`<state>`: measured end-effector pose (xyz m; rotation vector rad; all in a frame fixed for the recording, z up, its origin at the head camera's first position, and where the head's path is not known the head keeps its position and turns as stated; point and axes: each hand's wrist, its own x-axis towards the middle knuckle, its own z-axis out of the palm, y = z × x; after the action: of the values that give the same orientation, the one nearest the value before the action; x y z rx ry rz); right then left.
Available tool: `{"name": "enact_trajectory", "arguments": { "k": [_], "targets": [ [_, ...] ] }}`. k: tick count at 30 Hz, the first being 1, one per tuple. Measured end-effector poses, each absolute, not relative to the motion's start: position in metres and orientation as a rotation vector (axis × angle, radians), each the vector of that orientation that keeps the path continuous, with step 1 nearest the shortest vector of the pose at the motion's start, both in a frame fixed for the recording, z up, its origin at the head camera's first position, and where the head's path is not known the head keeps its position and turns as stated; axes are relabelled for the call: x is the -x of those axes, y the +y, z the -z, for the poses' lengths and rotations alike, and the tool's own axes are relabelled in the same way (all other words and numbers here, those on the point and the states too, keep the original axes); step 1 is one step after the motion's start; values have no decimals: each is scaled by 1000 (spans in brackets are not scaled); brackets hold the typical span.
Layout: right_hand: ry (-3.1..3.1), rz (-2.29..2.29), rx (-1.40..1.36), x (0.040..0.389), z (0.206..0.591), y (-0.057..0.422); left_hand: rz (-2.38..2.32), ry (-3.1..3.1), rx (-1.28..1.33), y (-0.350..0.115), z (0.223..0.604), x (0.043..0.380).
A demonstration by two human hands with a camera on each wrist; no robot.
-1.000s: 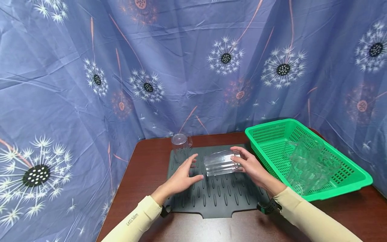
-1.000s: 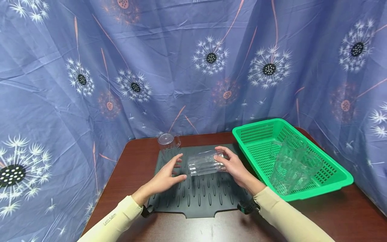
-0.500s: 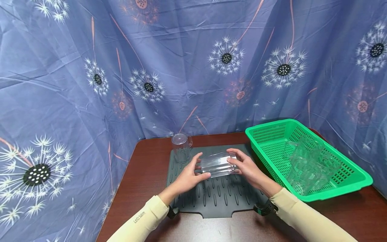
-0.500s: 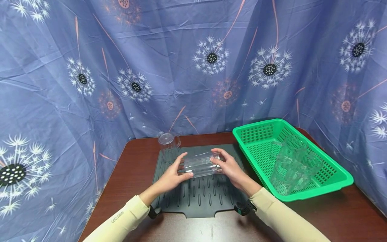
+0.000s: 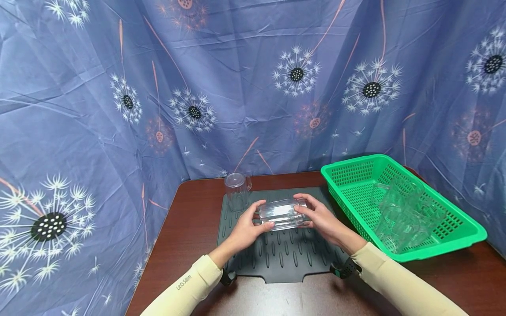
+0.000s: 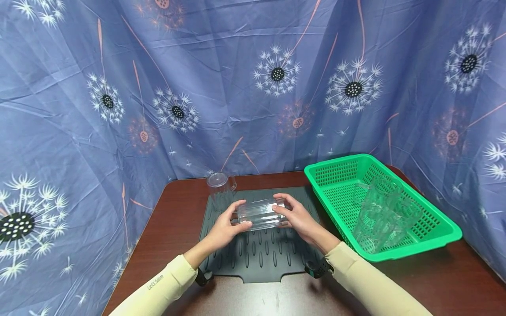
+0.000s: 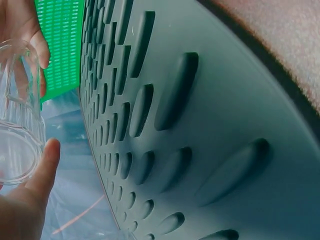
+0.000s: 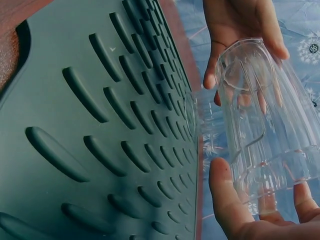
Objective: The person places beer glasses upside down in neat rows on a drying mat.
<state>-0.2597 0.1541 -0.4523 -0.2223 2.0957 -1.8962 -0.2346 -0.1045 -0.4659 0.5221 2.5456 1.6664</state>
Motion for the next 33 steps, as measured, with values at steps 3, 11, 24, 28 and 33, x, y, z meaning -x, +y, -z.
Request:
{"name": "enact_trajectory", "arguments": {
  "k": [3,11,24,28,33],
  "targets": [
    [2089,1881,250,260,450,155,-1684,2555,-503,-104,466,235],
    [2103,1803,291,261,445,159,-1741,2579,-497,-104,460,240],
    [2198,1742,378,257,435,177,-1670,2646,-472,-109,445,247],
    [2265,1711,450,254,431,187,-1660,2670,-439,-111,442,250],
    [2415,1604,536,248,423,205,-1637,2696,-411,-114,440,255]
  ]
}}
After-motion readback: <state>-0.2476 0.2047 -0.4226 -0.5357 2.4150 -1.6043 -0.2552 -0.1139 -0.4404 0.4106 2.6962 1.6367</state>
